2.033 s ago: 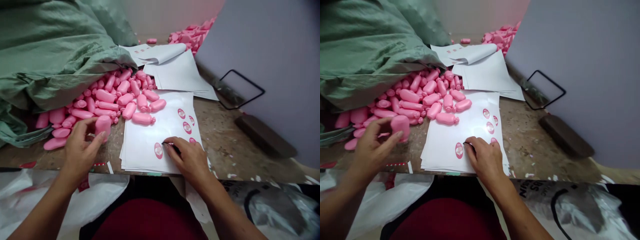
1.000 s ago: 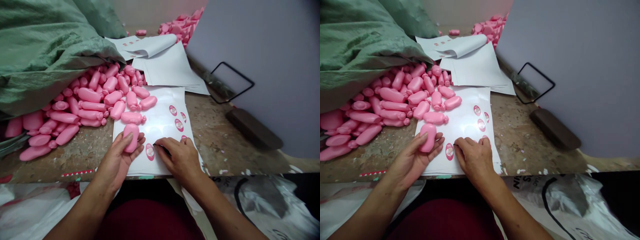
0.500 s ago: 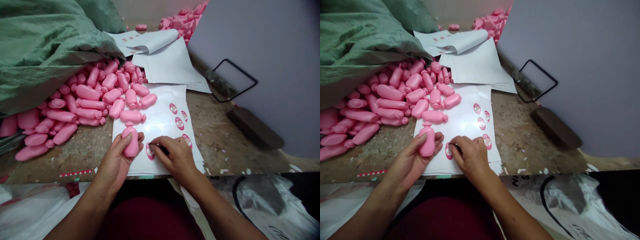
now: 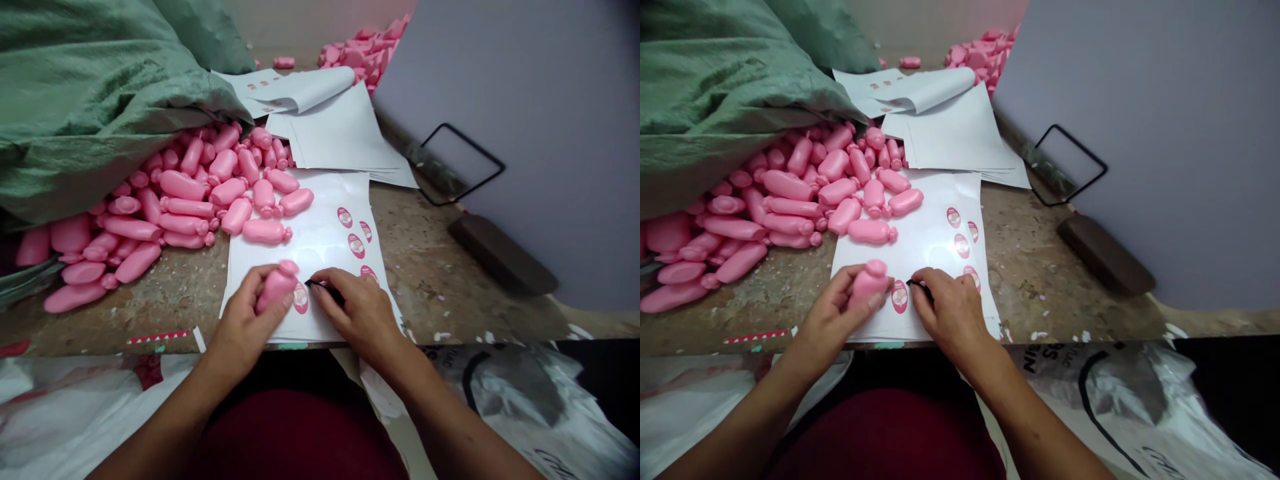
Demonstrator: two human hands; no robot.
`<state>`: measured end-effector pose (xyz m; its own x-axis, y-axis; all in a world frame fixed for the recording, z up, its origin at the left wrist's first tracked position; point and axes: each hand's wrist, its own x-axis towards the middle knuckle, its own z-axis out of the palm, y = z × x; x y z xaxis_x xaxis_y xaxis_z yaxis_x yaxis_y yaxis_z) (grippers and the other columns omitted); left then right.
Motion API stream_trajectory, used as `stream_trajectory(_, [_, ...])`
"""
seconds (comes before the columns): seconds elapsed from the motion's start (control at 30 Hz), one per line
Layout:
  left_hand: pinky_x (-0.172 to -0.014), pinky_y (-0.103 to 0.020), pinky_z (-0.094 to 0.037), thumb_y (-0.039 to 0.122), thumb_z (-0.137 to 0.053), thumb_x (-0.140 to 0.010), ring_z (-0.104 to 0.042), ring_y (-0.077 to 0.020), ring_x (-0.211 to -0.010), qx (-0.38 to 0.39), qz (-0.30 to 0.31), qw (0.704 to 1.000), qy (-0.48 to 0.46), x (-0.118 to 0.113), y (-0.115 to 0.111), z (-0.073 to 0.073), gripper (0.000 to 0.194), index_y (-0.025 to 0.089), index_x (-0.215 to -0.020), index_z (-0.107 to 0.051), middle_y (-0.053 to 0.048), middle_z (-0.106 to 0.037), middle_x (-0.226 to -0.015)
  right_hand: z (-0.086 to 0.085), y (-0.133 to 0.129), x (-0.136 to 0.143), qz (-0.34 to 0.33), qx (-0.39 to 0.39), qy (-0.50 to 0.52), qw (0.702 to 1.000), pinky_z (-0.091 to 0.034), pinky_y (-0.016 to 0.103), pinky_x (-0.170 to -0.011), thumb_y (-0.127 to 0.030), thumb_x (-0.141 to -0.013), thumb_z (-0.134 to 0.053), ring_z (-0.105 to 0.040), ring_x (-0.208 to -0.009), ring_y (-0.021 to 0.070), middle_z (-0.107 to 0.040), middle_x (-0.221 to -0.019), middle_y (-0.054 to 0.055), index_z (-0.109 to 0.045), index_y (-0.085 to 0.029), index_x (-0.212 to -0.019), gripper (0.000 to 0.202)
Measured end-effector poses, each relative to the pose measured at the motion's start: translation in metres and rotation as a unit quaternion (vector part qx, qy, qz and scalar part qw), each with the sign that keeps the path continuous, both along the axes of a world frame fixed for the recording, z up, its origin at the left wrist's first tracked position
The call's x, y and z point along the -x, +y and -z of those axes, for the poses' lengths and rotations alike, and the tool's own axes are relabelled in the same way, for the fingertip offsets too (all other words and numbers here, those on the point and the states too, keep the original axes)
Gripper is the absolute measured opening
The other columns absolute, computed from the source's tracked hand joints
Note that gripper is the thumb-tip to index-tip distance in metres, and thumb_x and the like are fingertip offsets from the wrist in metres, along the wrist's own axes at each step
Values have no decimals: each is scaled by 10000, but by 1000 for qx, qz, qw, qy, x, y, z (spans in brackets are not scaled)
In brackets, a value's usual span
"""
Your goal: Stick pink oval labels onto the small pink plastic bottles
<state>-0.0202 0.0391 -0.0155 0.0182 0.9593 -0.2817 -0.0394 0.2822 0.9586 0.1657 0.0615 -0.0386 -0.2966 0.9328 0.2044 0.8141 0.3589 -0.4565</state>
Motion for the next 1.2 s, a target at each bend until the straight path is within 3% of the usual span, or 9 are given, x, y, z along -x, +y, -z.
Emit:
stream_trajectory(0.07, [-894,-315,-511,262,-668,-861,-693,-199,-953,-93,94,982,136,3,-8,1,260,234,-1119,-662,-42,-747,-1060,0,1,-2,2,9,17,1000,-399,341,-742,-270,-950,-528,-692,-756,203,-783,-893,34,-689,-218,-988,173])
stream_trajectory(0.2, [-944,-359,-500,104,-530,-865,-674,-219,-1063,-303,196,890,279,8,-18,12,343,217,-1179,-613,-77,-734,-1143,-1,2,-5,-14,23,20,999,-394,339,-742,-247,-951,-527,-694,-774,194,-783,-918,22,-682,-226,-984,160])
stream_trajectory(0.33, [-950,-417,-474,74,-521,-839,-630,-260,-1137,-393,241,809,364,11,-21,24,399,215,-1202,-610,-83,-737,-1168,-3,1,-6,-41,6,-13,999,-367,345,-741,-236,-969,-508,-679,-764,198,-772,-910,28,-682,-221,-1012,180])
stream_trajectory(0.47, [-919,-419,-464,95,-513,-892,-635,-268,-1116,-442,236,758,418,15,-29,29,418,199,-1289,-593,-97,-733,-1220,-6,-6,-10,-77,3,-61,995,-342,347,-737,-219,-995,-480,-639,-723,185,-727,-862,28,-697,-250,-1057,228])
stream_trajectory(0.73, [-958,-395,-452,82,-565,-885,-636,-256,-1122,-455,187,768,409,17,-43,41,437,188,-1307,-603,-91,-739,-1217,-9,-25,-18,-135,9,-10,991,-329,323,-711,-232,-984,-546,-629,-778,174,-681,-877,29,-707,-227,-994,161])
stream_trajectory(0.97, [-992,-393,-447,87,-587,-886,-623,-246,-1127,-463,171,770,405,17,-48,49,434,204,-1303,-611,-87,-741,-1208,-4,-25,-18,-150,-46,-23,987,-295,331,-695,-251,-1009,-502,-601,-759,176,-683,-856,39,-718,-218,-955,225])
stream_trajectory(1.2, [-944,-385,-471,62,-607,-868,-593,-232,-1044,-482,158,756,414,15,-48,48,378,134,-1238,-628,-106,-741,-1172,4,-26,-15,-143,-106,-29,984,-285,331,-683,-250,-1006,-518,-595,-737,176,-681,-831,33,-718,-211,-919,222])
